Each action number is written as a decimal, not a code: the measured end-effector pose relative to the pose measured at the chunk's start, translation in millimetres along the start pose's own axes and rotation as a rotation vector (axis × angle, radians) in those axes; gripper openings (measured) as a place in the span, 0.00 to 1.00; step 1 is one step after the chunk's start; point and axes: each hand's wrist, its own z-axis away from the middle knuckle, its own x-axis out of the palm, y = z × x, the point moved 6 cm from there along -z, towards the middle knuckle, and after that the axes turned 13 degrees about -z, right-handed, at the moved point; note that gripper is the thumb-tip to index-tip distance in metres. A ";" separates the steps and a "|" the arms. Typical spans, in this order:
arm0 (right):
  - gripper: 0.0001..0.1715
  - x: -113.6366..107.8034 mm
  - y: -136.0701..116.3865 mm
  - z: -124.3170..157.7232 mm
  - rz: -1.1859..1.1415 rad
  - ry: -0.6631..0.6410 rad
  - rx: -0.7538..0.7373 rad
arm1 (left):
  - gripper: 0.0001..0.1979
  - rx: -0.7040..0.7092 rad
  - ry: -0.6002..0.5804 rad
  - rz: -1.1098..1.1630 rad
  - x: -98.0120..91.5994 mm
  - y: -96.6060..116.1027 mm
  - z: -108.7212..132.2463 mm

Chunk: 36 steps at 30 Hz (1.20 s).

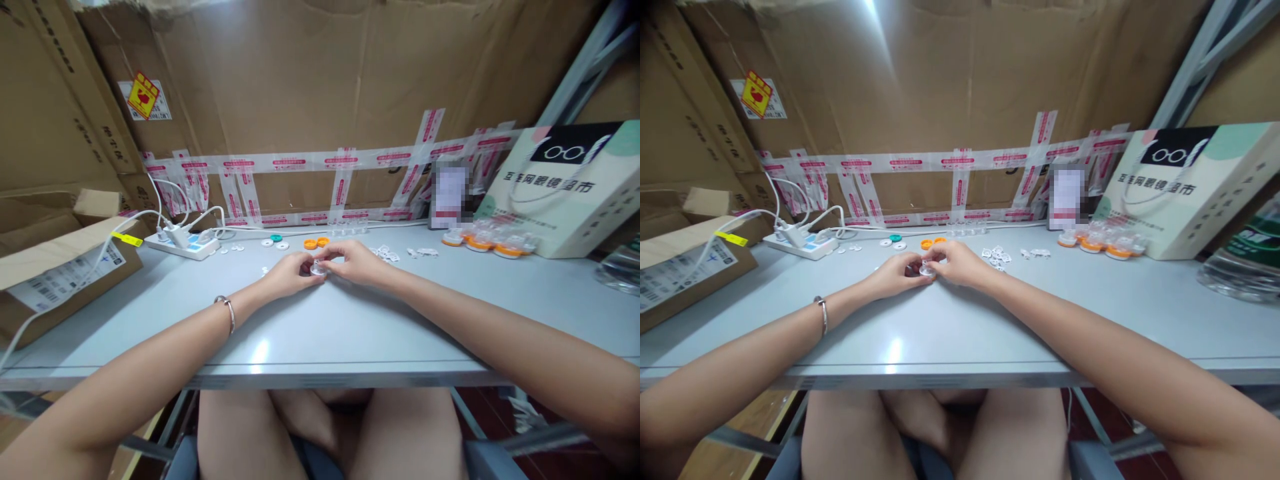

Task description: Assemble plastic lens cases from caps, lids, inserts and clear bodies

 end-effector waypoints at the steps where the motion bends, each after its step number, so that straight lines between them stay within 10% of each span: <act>1: 0.11 0.1 -0.1 -0.3 0.004 0.004 0.001 | 0.14 -0.004 -0.003 0.008 0.1 0.0 0.1; 15: 0.10 -1.3 -4.0 -0.3 0.020 0.041 -0.023 | 0.13 -0.001 0.043 -0.035 -1.3 0.9 -1.2; 24: 0.21 -77.4 52.6 -57.9 0.435 0.288 0.260 | 0.13 0.021 0.052 -0.048 -1.7 1.2 1.1; 31: 0.15 -64.3 88.4 -90.8 0.475 0.260 0.381 | 0.11 0.034 0.059 -0.073 -4.9 5.4 4.3; 36: 0.12 -66.4 64.1 -91.3 0.405 0.333 0.315 | 0.10 0.034 0.060 -0.083 -3.5 3.9 3.1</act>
